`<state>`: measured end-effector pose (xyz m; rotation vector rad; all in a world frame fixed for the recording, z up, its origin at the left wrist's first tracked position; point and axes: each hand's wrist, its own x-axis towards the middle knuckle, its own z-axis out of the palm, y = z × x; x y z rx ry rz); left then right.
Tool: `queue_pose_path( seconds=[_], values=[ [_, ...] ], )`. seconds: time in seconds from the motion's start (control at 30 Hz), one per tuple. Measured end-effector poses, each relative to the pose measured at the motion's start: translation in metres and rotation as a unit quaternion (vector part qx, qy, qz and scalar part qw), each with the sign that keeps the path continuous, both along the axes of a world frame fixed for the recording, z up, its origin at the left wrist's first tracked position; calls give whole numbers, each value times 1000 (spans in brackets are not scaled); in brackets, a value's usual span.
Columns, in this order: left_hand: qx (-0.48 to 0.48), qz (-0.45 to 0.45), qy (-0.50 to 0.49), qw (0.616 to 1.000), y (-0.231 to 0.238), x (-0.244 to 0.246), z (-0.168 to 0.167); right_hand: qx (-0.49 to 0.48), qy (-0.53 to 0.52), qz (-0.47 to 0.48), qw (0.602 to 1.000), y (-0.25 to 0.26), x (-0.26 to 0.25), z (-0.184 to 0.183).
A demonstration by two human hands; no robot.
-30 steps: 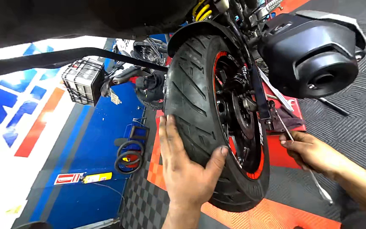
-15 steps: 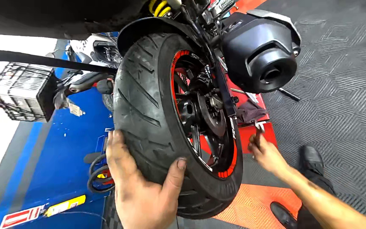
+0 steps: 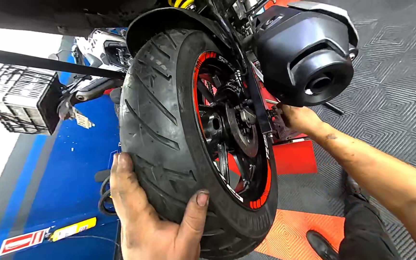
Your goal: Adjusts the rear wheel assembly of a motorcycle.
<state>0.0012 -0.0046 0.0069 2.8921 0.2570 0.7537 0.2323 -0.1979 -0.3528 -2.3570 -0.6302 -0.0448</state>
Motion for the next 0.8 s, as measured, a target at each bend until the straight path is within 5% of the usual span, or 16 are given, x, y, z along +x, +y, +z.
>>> queue_pose_path(
  seconds=[0.13,0.23,0.33,0.4,0.47,0.57,0.6,0.63,0.7,0.8],
  values=[
    [-9,-9,2,1000,0,1,2,4,-115,11,993,8,36,-6],
    [-23,-3,-2,1000,-3,1,0,26,-104,20,994,11,42,-14],
    [-27,14,-13,999,-4,-4,-5,-14,43,34,998,0,-18,12],
    [-14,25,-21,999,2,-6,-7,63,189,48,979,1,-77,35],
    [1,30,-25,999,8,-5,-9,212,411,58,885,-4,-122,74],
    [9,36,-24,999,8,-6,-8,471,638,84,604,-21,-135,149],
    [13,38,-20,999,7,-7,-6,512,658,74,547,-25,-134,169],
    [16,38,-16,999,5,-8,-4,528,659,57,533,-27,-137,180],
    [11,30,-6,999,0,-8,-1,499,623,33,602,-27,-159,172],
    [-6,-2,14,1000,-6,-4,5,384,565,24,730,-24,-186,112]
  ],
)
